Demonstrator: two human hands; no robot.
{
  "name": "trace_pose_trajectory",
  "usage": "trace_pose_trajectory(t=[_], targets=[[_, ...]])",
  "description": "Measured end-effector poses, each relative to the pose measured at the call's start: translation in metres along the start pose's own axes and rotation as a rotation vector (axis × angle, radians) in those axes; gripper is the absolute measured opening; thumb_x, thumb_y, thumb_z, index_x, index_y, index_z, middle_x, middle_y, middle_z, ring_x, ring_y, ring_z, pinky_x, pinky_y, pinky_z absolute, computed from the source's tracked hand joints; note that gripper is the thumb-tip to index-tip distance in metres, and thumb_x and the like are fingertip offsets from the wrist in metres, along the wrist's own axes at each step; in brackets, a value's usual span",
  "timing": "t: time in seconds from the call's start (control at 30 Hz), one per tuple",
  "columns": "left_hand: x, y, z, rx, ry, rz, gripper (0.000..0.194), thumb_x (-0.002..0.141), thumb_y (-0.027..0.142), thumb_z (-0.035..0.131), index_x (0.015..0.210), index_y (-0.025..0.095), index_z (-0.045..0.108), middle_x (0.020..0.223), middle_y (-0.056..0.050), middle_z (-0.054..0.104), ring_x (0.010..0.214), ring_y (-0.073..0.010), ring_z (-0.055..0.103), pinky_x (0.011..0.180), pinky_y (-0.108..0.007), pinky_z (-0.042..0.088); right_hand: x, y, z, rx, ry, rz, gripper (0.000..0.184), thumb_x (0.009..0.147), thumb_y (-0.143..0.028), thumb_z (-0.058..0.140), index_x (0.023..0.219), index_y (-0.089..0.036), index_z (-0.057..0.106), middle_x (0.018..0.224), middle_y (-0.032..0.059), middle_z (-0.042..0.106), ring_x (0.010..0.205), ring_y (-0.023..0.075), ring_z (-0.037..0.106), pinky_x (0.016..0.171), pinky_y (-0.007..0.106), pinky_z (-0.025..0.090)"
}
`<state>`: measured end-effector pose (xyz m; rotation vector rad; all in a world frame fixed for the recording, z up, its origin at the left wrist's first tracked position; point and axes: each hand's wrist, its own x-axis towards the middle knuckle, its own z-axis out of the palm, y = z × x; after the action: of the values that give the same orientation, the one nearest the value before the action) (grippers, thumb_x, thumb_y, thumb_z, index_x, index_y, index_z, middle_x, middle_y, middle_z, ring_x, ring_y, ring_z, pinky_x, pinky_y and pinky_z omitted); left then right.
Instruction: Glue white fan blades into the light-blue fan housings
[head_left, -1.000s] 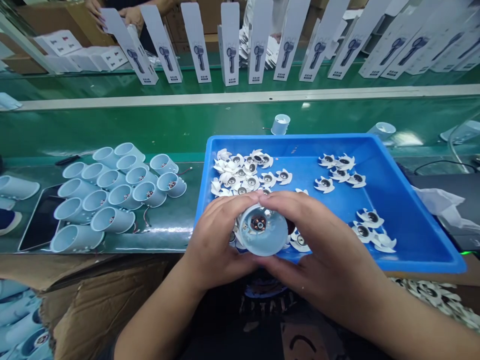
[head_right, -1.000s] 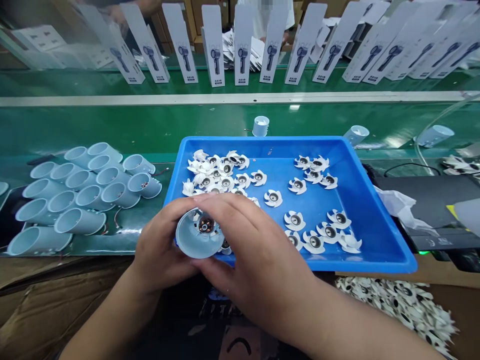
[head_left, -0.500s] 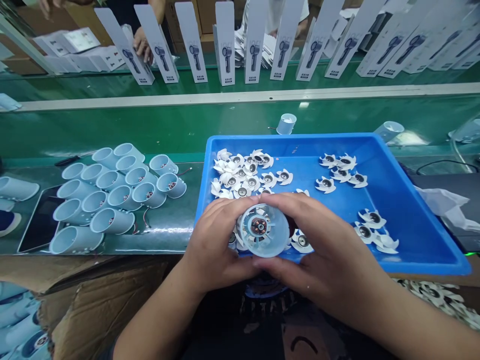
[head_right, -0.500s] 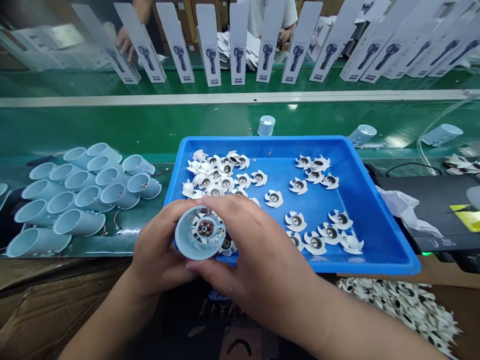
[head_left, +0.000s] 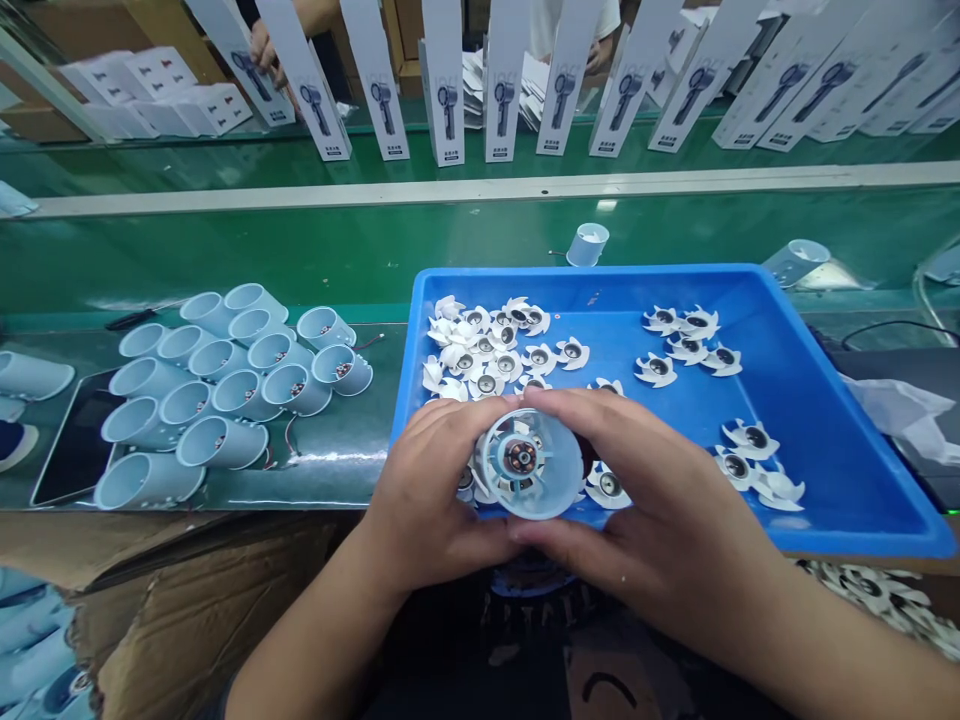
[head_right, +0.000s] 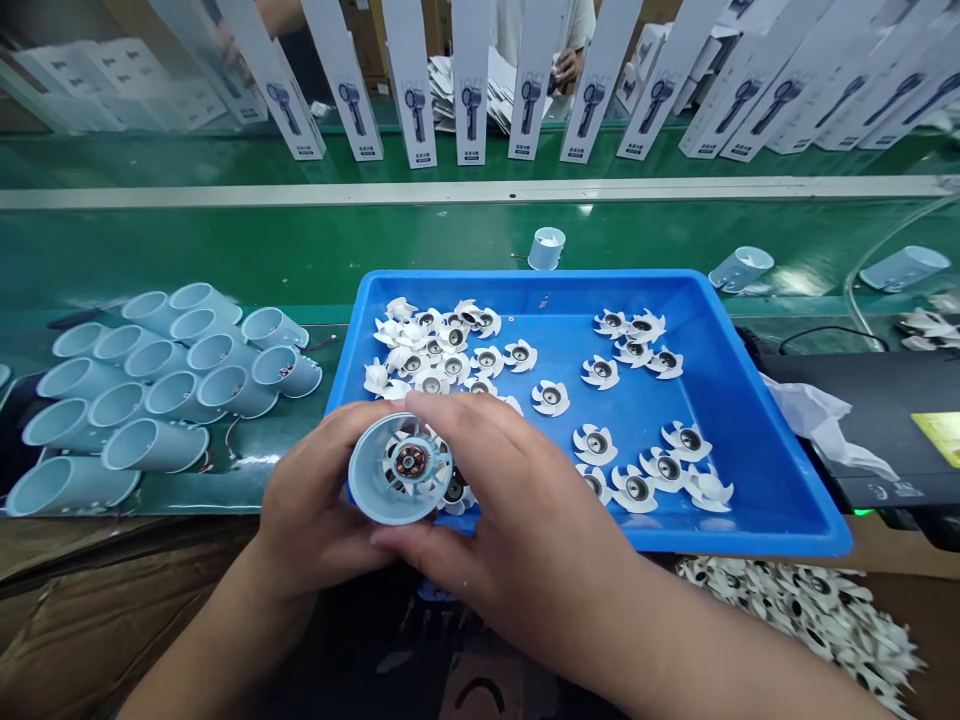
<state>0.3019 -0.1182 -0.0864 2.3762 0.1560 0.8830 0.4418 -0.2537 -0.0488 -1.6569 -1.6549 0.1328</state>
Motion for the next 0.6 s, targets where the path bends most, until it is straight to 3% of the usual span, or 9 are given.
trace_pose_trajectory(t=[0.1, 0.2, 0.3, 0.47, 0.6], targets=[[-0.001, -0.001, 0.001, -0.04, 0.004, -0.013, 0.056, 0.085, 0.053, 0.067, 0.13, 0.025, 0.049, 0.128, -0.009, 0.066, 0.116, -0.0258, 0.064, 0.098, -0.041, 0.053, 0.001, -0.001, 0.001, 0.047, 0.009, -0.014, 0.039, 0.095, -0.03, 0.063, 0.13, -0.021, 0.048, 0.129, 0.0028, 0.056, 0.124, 0.0126, 0.05, 0.111, 0.019, 0.039], [-0.001, -0.001, 0.002, -0.075, 0.031, -0.017, 0.052, 0.084, 0.03, 0.073, 0.129, 0.026, 0.048, 0.135, -0.008, 0.062, 0.124, -0.0249, 0.059, 0.102, -0.043, 0.051, 0.001, -0.001, 0.006, 0.069, 0.048, -0.034, 0.039, 0.095, -0.023, 0.063, 0.13, -0.02, 0.046, 0.131, 0.002, 0.053, 0.129, 0.0092, 0.044, 0.116, 0.014, 0.029], [-0.001, -0.001, 0.003, -0.068, 0.062, -0.016, 0.051, 0.082, 0.018, 0.071, 0.126, 0.027, 0.047, 0.137, -0.008, 0.061, 0.126, -0.0238, 0.058, 0.102, -0.045, 0.051, 0.0, -0.001, 0.009, 0.065, 0.076, -0.034, 0.042, 0.094, -0.021, 0.063, 0.131, -0.022, 0.043, 0.131, 0.0013, 0.051, 0.13, 0.0095, 0.042, 0.117, 0.014, 0.029], [-0.001, -0.001, 0.003, -0.065, 0.069, -0.014, 0.046, 0.085, 0.018, 0.068, 0.124, 0.028, 0.047, 0.137, -0.008, 0.061, 0.126, -0.0233, 0.058, 0.102, -0.046, 0.051, -0.001, -0.001, 0.011, 0.091, 0.084, -0.017, 0.045, 0.091, -0.017, 0.065, 0.13, -0.022, 0.043, 0.13, 0.0022, 0.05, 0.129, 0.0115, 0.043, 0.114, 0.016, 0.034], [0.0, -0.002, 0.003, -0.062, 0.079, 0.006, 0.044, 0.086, 0.019, 0.068, 0.124, 0.025, 0.047, 0.136, -0.009, 0.061, 0.127, -0.0215, 0.057, 0.104, -0.042, 0.05, 0.0, 0.0, 0.011, 0.084, 0.089, -0.027, 0.042, 0.093, -0.016, 0.064, 0.129, -0.022, 0.043, 0.129, 0.0027, 0.05, 0.129, 0.0114, 0.043, 0.116, 0.017, 0.031]])
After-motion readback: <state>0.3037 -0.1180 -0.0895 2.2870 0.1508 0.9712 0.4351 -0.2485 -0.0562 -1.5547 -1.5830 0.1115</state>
